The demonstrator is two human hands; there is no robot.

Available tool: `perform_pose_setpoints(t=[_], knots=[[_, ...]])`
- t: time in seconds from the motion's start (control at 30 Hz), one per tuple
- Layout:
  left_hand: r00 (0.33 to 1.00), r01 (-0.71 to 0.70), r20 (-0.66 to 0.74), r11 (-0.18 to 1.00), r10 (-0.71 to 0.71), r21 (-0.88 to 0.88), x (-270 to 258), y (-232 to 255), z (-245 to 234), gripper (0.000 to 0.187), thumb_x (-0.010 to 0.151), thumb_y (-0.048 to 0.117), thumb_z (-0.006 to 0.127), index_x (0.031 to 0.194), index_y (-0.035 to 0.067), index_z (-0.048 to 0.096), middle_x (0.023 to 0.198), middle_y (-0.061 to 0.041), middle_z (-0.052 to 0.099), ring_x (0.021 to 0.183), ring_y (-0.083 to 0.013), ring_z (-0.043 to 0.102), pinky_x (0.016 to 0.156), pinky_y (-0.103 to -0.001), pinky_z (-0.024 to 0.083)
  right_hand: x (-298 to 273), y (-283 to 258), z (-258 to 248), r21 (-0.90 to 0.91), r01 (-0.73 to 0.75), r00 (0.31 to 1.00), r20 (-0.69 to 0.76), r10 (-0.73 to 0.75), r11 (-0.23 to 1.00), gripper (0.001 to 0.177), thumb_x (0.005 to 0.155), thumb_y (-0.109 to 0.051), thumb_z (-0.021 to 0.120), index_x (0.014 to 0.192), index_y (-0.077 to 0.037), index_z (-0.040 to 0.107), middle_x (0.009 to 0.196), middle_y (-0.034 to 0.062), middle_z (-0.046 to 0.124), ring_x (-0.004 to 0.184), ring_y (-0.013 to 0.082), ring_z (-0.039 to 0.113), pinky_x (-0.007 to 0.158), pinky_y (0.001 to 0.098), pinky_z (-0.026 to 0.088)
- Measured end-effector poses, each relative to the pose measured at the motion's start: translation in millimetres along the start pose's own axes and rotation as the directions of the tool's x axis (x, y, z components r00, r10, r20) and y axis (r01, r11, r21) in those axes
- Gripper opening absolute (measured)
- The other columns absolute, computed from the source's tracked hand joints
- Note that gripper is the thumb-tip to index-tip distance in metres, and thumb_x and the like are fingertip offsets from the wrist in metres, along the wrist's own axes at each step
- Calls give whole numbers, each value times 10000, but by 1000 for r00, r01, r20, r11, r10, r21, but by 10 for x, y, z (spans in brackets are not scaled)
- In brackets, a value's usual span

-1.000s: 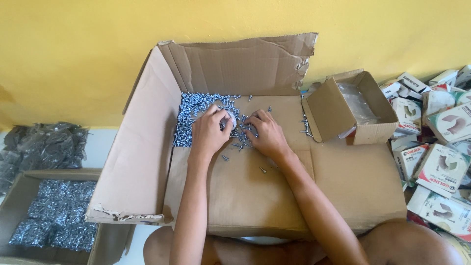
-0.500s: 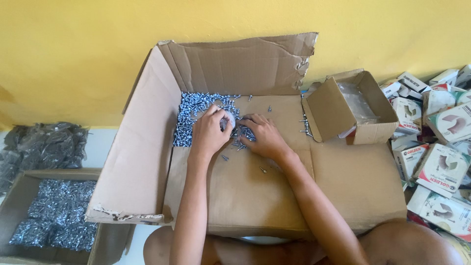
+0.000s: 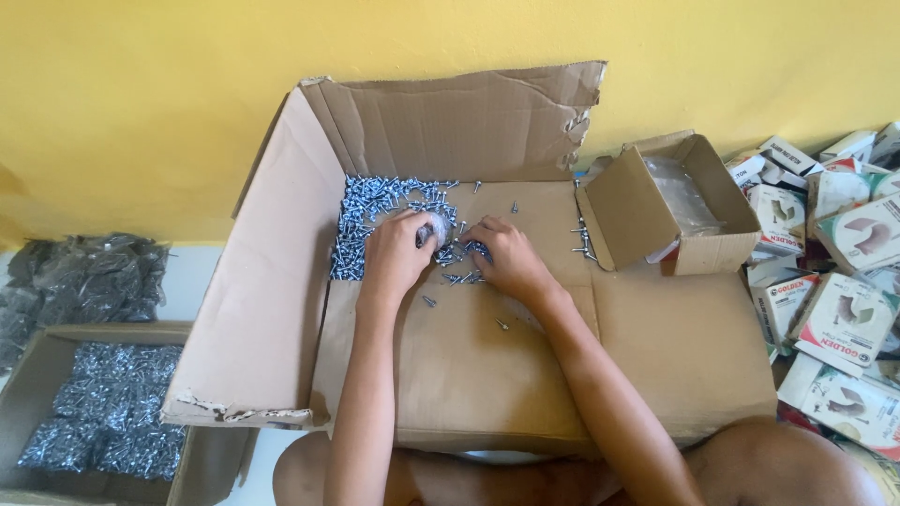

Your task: Picking up small metal screws from a box and placing them into a small plastic bag by hand.

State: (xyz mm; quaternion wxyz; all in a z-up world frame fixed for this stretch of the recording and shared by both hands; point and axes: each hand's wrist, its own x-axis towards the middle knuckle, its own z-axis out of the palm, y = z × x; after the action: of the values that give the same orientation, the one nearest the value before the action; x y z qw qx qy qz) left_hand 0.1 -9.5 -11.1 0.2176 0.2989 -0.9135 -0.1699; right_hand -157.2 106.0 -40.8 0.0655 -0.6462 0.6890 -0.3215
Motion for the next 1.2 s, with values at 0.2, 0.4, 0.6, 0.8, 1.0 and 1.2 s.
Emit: perform_pose_setpoints(t=[0.2, 0.4, 0.6, 0.8, 1.0, 1.2], knots=[[1000, -4, -18, 1000, 4, 1, -24, 97, -81, 133, 776, 251, 684, 888, 179, 683, 879, -21, 685, 852, -307, 671, 732, -450, 545, -11, 74, 37, 124, 87, 992, -105, -75, 988, 174, 732, 9, 647, 899, -39, 638, 867, 155, 644, 891, 357, 645, 828, 427, 510], [994, -66, -87, 998, 65, -11, -8, 58, 79, 124, 774, 250, 692, 872, 179, 669, 829, -37, 687, 820, -319, 671, 705, -460, 541, 44, 320, 234, 171, 132, 968, -233, -90, 976, 165, 728, 13, 670, 876, -56, 643, 845, 130, 630, 855, 334, 638, 798, 413, 504], [957, -213, -215, 975, 195, -66, -3, 153, 185, 180, 772, 169, 719, 947, 138, 695, 881, -85, 711, 842, -315, 682, 796, -430, 515, -12, 266, 176, 198, 140, 934, -353, -62, 970, 175, 741, 36, 662, 895, -45, 646, 835, 143, 615, 824, 353, 626, 767, 422, 506], [958, -216, -217, 968, 185, -130, -22, 103, 203, 209, 781, 115, 713, 984, 81, 673, 895, -167, 691, 886, -381, 656, 839, -502, 478, 7, 250, 208, 220, 116, 918, -395, -20, 969, 146, 786, 51, 651, 916, -14, 640, 847, 153, 602, 814, 337, 625, 756, 396, 503], [904, -279, -325, 959, 277, 42, 10, -106, 440, 246, 759, 286, 744, 956, 154, 679, 910, -49, 700, 940, -247, 668, 994, -445, 400, -12, 209, 197, 200, 107, 884, -467, -1, 974, 202, 757, -17, 694, 934, -99, 643, 784, 94, 598, 710, 293, 624, 675, 400, 504], [867, -328, -376, 943, 326, 61, -16, -10, 453, 247, 834, 377, 683, 915, 144, 676, 864, -87, 686, 873, -246, 672, 1006, -468, 368, -74, 92, 128, 218, 39, 865, -496, 76, 975, 266, 747, -28, 703, 974, -88, 579, 765, 156, 595, 701, 384, 615, 640, 473, 477]])
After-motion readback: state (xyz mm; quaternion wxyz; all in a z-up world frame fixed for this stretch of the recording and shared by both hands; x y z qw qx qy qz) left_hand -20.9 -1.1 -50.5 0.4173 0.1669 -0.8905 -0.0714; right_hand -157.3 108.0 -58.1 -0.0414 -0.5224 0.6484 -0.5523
